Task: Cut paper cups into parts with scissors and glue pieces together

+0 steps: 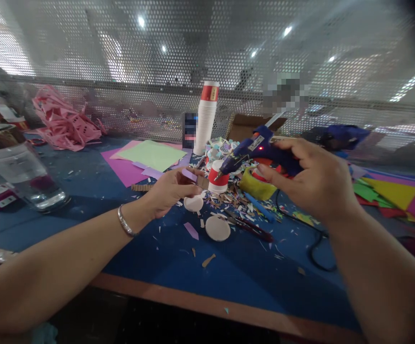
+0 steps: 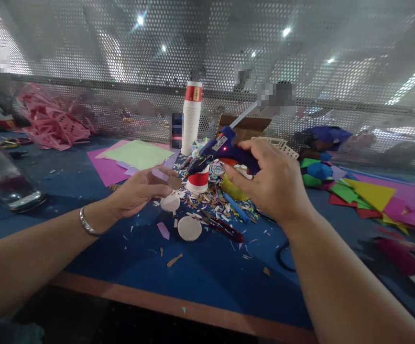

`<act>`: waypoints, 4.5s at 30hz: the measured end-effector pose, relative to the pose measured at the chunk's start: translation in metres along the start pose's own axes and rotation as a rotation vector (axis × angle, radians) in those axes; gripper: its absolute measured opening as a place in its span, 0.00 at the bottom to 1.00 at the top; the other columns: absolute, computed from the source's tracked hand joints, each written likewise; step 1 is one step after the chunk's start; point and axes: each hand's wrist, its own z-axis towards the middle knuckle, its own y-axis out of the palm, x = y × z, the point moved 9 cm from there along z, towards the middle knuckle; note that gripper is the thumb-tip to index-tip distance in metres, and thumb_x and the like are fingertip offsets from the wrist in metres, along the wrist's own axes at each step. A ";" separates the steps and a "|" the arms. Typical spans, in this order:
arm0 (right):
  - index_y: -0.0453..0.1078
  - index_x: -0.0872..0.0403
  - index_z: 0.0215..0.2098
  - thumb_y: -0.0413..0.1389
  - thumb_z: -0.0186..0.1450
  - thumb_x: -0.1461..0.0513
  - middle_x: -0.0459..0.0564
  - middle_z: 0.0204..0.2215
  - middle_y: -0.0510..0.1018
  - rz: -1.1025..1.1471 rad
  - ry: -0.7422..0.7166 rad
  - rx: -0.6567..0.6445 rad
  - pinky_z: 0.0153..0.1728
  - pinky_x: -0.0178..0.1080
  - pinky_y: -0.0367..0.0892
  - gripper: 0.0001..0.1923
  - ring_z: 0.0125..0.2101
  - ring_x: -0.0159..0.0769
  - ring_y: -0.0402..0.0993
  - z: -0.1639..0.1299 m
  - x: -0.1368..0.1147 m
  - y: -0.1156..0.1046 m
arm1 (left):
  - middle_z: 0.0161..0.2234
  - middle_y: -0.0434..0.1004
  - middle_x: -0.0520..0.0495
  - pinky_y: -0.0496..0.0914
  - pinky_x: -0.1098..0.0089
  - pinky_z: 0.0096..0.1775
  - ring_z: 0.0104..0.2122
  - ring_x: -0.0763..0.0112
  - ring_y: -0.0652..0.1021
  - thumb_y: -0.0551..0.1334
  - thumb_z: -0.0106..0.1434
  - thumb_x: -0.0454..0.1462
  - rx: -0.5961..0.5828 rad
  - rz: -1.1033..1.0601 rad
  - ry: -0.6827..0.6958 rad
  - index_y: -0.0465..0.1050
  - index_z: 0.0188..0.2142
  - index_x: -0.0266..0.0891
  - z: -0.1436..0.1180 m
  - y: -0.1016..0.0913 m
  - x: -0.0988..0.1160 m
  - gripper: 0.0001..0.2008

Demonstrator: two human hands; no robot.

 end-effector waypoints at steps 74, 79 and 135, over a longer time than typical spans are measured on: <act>0.75 0.61 0.49 0.62 0.67 0.59 0.59 0.41 0.84 -0.102 -0.334 0.115 0.42 0.43 0.77 0.16 0.41 0.46 0.83 -0.010 -0.035 -0.004 | 0.36 0.75 0.46 0.66 0.66 0.40 0.35 0.70 0.73 0.73 0.50 0.34 -0.019 -0.160 -0.068 0.77 0.35 0.35 0.000 0.007 -0.004 0.12; 0.77 0.58 0.48 0.62 0.66 0.56 0.58 0.41 0.85 -0.164 -0.169 0.153 0.42 0.44 0.76 0.16 0.42 0.47 0.83 -0.003 -0.009 -0.011 | 0.32 0.75 0.48 0.67 0.66 0.41 0.34 0.71 0.73 0.73 0.49 0.33 0.007 -0.218 -0.064 0.78 0.35 0.35 -0.002 0.006 -0.001 0.12; 0.76 0.54 0.38 0.57 0.68 0.66 0.53 0.41 0.80 0.361 -0.194 -0.909 0.49 0.49 0.59 0.05 0.46 0.46 0.73 -0.069 -0.141 0.119 | 0.31 0.72 0.53 0.64 0.69 0.35 0.31 0.74 0.72 0.70 0.46 0.30 0.034 -0.285 -0.043 0.74 0.40 0.37 -0.001 0.000 0.007 0.20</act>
